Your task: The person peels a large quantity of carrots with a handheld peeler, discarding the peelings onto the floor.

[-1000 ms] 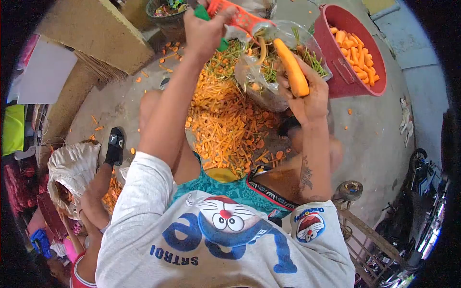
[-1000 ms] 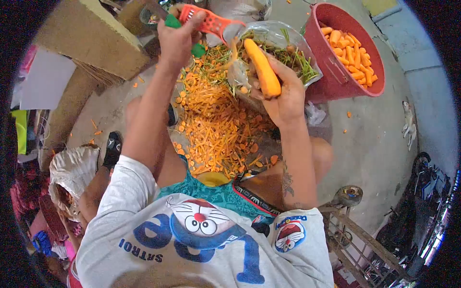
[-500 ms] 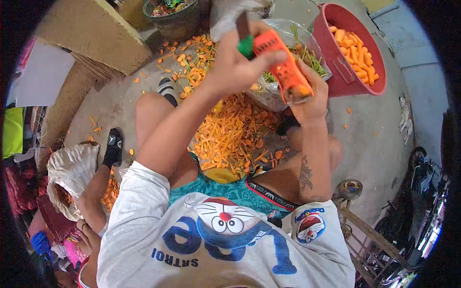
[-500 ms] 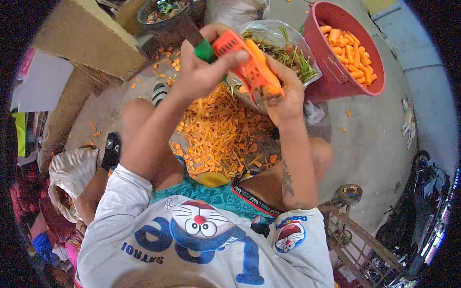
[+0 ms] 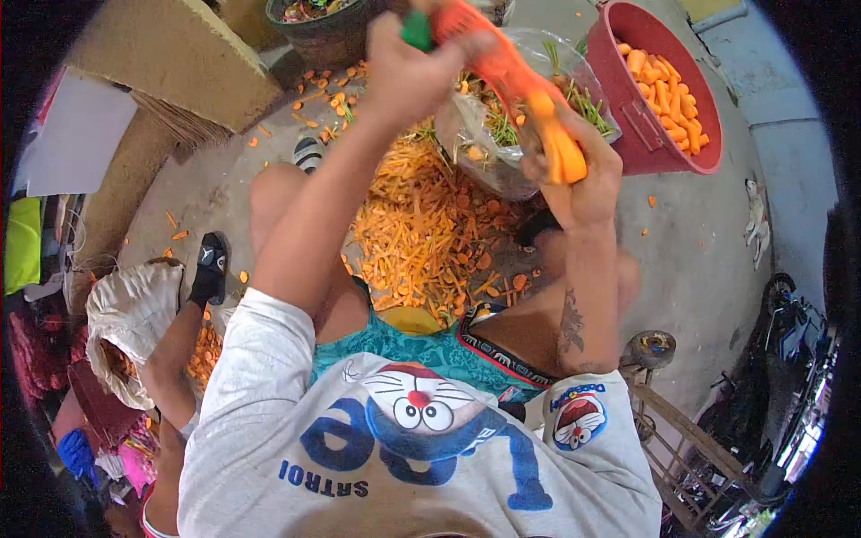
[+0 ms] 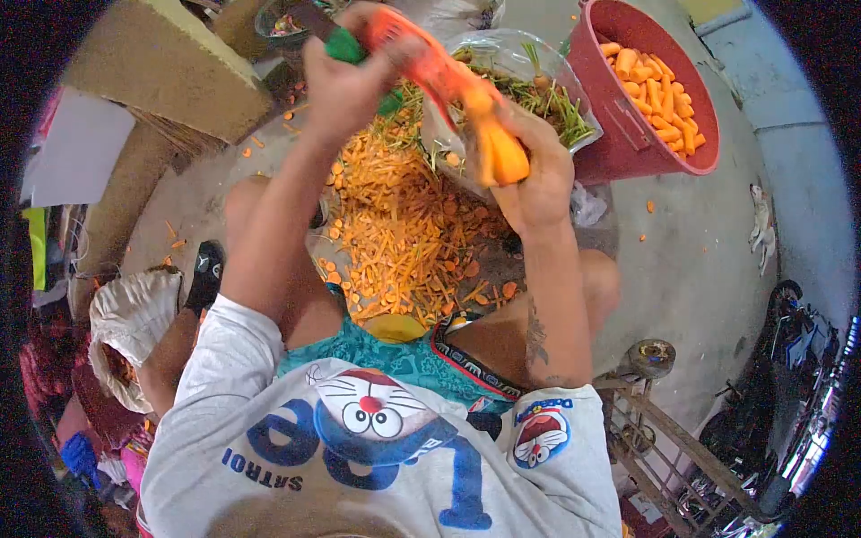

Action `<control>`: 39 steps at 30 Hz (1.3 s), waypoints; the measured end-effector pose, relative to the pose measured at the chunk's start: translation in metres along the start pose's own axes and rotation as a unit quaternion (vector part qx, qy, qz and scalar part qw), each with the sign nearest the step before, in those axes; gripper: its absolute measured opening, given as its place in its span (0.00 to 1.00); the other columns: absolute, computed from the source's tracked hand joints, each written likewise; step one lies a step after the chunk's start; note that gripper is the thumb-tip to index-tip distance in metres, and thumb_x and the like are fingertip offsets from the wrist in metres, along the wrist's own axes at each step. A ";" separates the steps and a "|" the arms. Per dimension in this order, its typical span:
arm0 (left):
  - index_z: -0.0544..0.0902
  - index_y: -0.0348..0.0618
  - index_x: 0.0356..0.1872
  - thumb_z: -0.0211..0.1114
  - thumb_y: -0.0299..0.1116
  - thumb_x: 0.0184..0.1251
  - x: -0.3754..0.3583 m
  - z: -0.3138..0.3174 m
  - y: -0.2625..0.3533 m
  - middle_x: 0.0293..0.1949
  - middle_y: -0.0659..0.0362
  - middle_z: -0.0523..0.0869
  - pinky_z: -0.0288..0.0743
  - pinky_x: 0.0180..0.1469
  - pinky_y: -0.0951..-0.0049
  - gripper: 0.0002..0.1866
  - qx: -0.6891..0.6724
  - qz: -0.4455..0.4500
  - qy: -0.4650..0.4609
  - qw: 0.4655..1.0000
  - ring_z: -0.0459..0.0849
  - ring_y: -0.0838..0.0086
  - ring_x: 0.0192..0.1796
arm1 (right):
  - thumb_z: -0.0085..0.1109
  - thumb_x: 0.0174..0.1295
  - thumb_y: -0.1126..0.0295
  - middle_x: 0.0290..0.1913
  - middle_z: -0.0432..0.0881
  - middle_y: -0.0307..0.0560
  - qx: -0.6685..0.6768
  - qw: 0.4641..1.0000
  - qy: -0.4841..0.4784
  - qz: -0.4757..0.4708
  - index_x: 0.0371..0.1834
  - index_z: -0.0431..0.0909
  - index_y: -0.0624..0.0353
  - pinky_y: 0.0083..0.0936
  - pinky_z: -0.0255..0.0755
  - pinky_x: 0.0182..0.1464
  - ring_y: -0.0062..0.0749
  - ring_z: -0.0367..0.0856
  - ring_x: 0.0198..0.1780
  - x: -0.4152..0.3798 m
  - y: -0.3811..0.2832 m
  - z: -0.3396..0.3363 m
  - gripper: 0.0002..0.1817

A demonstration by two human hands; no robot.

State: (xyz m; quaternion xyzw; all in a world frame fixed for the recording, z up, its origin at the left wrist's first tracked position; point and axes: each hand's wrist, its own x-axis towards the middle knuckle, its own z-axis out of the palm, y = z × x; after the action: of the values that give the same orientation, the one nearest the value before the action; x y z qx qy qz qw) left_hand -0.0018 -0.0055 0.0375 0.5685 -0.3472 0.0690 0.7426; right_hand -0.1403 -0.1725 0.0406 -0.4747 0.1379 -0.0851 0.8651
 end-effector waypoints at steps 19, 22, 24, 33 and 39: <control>0.84 0.43 0.43 0.77 0.33 0.65 -0.013 0.003 0.002 0.28 0.68 0.84 0.71 0.27 0.81 0.11 0.071 -0.001 0.002 0.997 0.79 0.85 0.26 | 0.50 0.76 0.62 0.46 0.84 0.47 0.023 0.994 -0.096 0.036 0.70 0.72 0.70 0.20 0.69 0.31 0.24 0.77 0.34 0.003 -0.009 0.005 0.26; 0.84 0.42 0.43 0.77 0.31 0.64 0.005 -0.017 -0.001 0.28 0.69 0.83 0.73 0.31 0.80 0.11 0.065 -0.044 0.059 0.995 0.79 0.85 0.28 | 0.48 0.78 0.60 0.43 0.82 0.45 -0.060 0.996 -0.059 0.026 0.71 0.71 0.67 0.18 0.62 0.23 0.21 0.71 0.28 -0.008 -0.013 0.009 0.26; 0.82 0.43 0.43 0.72 0.34 0.73 0.017 -0.038 0.007 0.32 0.61 0.87 0.78 0.31 0.74 0.08 0.063 -0.120 0.134 0.982 0.85 0.78 0.28 | 0.47 0.78 0.60 0.43 0.82 0.45 -0.058 0.991 -0.119 0.033 0.72 0.71 0.67 0.18 0.63 0.23 0.21 0.71 0.28 -0.009 -0.014 0.011 0.26; 0.84 0.42 0.43 0.76 0.33 0.67 -0.002 -0.014 -0.010 0.29 0.69 0.85 0.74 0.31 0.80 0.10 0.054 0.004 0.021 0.998 0.81 0.84 0.28 | 0.52 0.74 0.65 0.42 0.82 0.43 -0.042 0.994 -0.100 0.023 0.74 0.69 0.70 0.19 0.68 0.24 0.20 0.77 0.30 -0.005 -0.018 0.004 0.29; 0.84 0.42 0.41 0.76 0.34 0.67 -0.008 -0.009 0.007 0.30 0.67 0.86 0.76 0.32 0.79 0.11 0.103 -0.076 0.050 0.991 0.81 0.84 0.29 | 0.52 0.74 0.64 0.41 0.82 0.44 0.001 0.994 -0.095 0.047 0.74 0.69 0.71 0.19 0.67 0.24 0.21 0.75 0.28 0.000 -0.016 0.018 0.29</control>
State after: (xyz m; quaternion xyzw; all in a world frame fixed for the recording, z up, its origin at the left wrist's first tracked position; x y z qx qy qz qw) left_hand -0.0076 0.0070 0.0370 0.6623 -0.2566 0.0765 0.6998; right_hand -0.1350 -0.1668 0.0635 -0.4726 0.0767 0.0008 0.8779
